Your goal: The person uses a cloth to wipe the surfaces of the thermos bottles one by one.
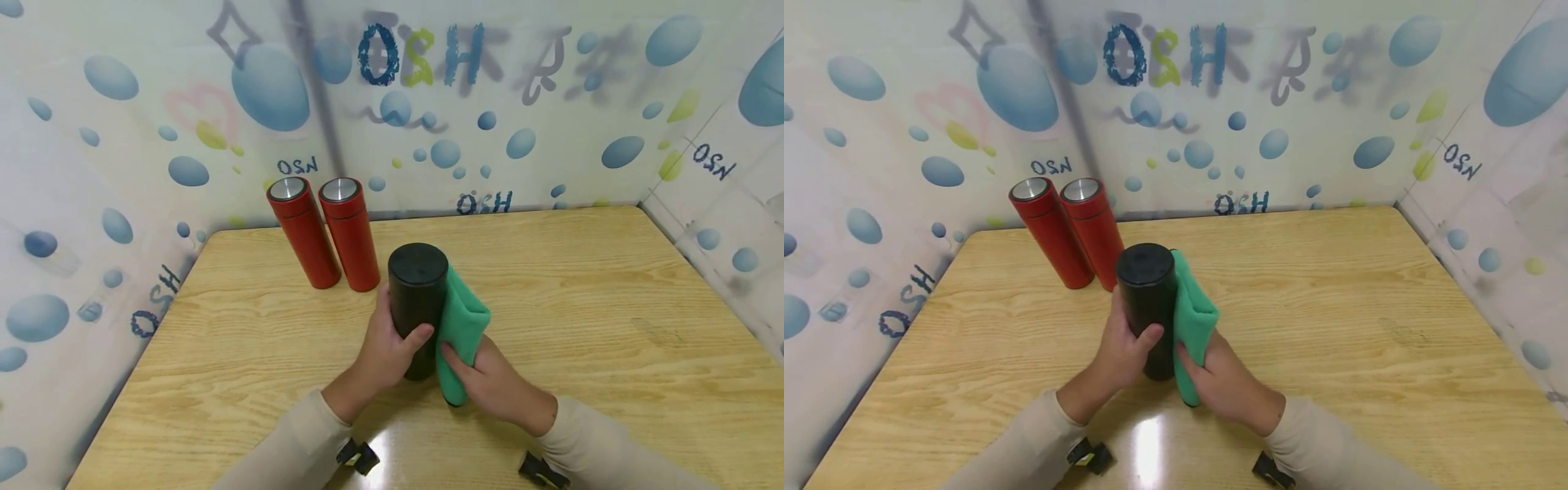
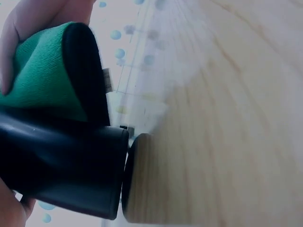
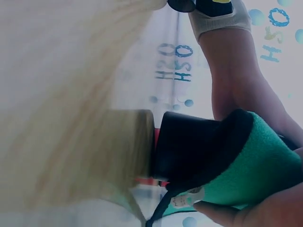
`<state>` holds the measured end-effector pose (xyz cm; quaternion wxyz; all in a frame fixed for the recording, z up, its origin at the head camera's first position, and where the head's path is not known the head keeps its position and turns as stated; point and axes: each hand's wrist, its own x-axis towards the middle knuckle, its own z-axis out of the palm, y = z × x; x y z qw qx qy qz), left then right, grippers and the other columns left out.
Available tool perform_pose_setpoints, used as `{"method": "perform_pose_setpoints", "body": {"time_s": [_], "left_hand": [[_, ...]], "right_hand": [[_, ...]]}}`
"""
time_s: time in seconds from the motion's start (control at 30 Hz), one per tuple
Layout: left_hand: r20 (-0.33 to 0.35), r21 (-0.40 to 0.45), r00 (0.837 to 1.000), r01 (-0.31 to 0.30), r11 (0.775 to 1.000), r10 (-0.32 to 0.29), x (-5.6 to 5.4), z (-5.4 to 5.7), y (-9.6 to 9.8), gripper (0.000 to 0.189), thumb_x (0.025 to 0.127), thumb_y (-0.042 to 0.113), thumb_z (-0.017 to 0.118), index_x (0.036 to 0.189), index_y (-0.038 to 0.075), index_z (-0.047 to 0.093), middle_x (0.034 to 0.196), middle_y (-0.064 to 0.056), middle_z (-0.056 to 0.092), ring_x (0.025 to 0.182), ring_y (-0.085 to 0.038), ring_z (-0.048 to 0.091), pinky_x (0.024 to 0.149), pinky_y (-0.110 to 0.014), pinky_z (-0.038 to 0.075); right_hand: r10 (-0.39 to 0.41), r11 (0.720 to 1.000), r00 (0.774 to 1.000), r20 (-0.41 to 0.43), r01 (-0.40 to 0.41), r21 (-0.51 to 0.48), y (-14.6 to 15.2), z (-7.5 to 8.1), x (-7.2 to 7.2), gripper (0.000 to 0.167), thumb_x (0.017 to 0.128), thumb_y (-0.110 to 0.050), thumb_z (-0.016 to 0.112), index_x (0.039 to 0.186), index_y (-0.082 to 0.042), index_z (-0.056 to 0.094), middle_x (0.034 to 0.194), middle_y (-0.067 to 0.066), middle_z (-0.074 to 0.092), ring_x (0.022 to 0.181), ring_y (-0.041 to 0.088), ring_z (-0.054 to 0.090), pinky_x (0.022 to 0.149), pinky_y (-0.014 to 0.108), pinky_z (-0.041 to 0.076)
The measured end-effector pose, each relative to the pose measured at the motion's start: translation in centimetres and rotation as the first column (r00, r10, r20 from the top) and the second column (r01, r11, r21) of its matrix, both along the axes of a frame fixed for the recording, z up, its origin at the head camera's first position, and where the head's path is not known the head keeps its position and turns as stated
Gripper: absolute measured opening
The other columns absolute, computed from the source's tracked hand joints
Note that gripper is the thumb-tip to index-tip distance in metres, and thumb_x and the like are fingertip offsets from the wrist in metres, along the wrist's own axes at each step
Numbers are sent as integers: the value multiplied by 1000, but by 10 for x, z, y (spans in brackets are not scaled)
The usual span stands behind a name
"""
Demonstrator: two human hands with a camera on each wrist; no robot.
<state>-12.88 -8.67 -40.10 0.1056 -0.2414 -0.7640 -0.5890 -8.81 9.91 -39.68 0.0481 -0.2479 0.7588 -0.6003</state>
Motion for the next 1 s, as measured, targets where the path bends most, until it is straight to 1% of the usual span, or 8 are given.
{"method": "perform_pose_setpoints", "body": {"time_s": [0.1, 0.2, 0.27, 0.5, 0.6, 0.7, 0.8, 1.0], "left_hand": [[13, 3, 1000, 2, 1000, -2, 0, 0, 0, 94, 83, 76, 57, 142, 8, 32, 131, -13, 56, 113, -25, 59, 95, -42, 51], [12, -5, 1000, 2, 1000, -2, 0, 0, 0, 95, 83, 76, 56, 143, 7, 31, 133, -13, 56, 114, -25, 58, 96, -44, 51], [14, -8, 1000, 2, 1000, -2, 0, -1, 0, 96, 82, 77, 56, 143, 7, 31, 133, -13, 55, 115, -25, 58, 97, -43, 51], [38, -19, 998, 48, 999, -47, -1, 1, -2, 93, 82, 73, 60, 145, 13, 29, 140, -10, 52, 120, -25, 56, 101, -50, 48], [52, -25, 997, 62, 998, -61, -2, 2, -2, 94, 82, 74, 59, 146, 14, 27, 142, -8, 50, 123, -24, 54, 103, -51, 47], [51, -28, 997, 63, 998, -61, -3, 2, -2, 95, 82, 74, 59, 146, 13, 27, 142, -8, 50, 123, -25, 54, 103, -51, 47], [50, -26, 997, 56, 998, -55, -3, 2, -3, 95, 82, 75, 58, 147, 13, 26, 141, -9, 51, 121, -25, 55, 102, -50, 48], [53, -6, 998, 42, 999, -41, -2, 2, -4, 95, 82, 75, 58, 147, 13, 27, 138, -11, 53, 118, -24, 57, 99, -48, 50]], "right_hand": [[13, 1000, 999, 35, -13, 8, -2, -1, -1, 38, 107, -16, 45, 143, -5, 41, 135, 12, 56, 122, 22, 56, 102, 26, 48], [18, 1000, 998, 55, -18, -4, -2, 0, 0, 41, 107, -17, 44, 146, -7, 38, 139, 11, 53, 126, 17, 54, 104, 24, 46], [17, 1000, 999, 43, -16, -21, -1, 0, 1, 42, 107, -16, 43, 148, -7, 36, 141, 11, 52, 127, 12, 53, 105, 23, 45], [-45, 995, 997, -70, 39, -91, 2, 7, 11, 48, 105, -5, 43, 152, -2, 29, 146, 17, 46, 132, 1, 46, 107, 15, 40], [-55, 992, 993, -109, 42, -118, 2, 9, 13, 54, 104, 0, 43, 154, -4, 25, 150, 18, 42, 136, 0, 42, 109, 12, 37], [-41, 992, 992, -123, 26, -123, 1, 9, 12, 53, 104, 1, 43, 154, -4, 27, 148, 17, 43, 135, 3, 44, 108, 14, 38], [-20, 994, 997, -77, 11, -110, 1, 10, 11, 48, 105, -3, 43, 151, -5, 30, 143, 13, 47, 131, 8, 49, 106, 15, 41], [15, 998, 999, 35, -13, -69, 0, 9, 9, 42, 107, -13, 42, 147, -2, 34, 137, 14, 51, 125, 22, 53, 103, 20, 45]]}}
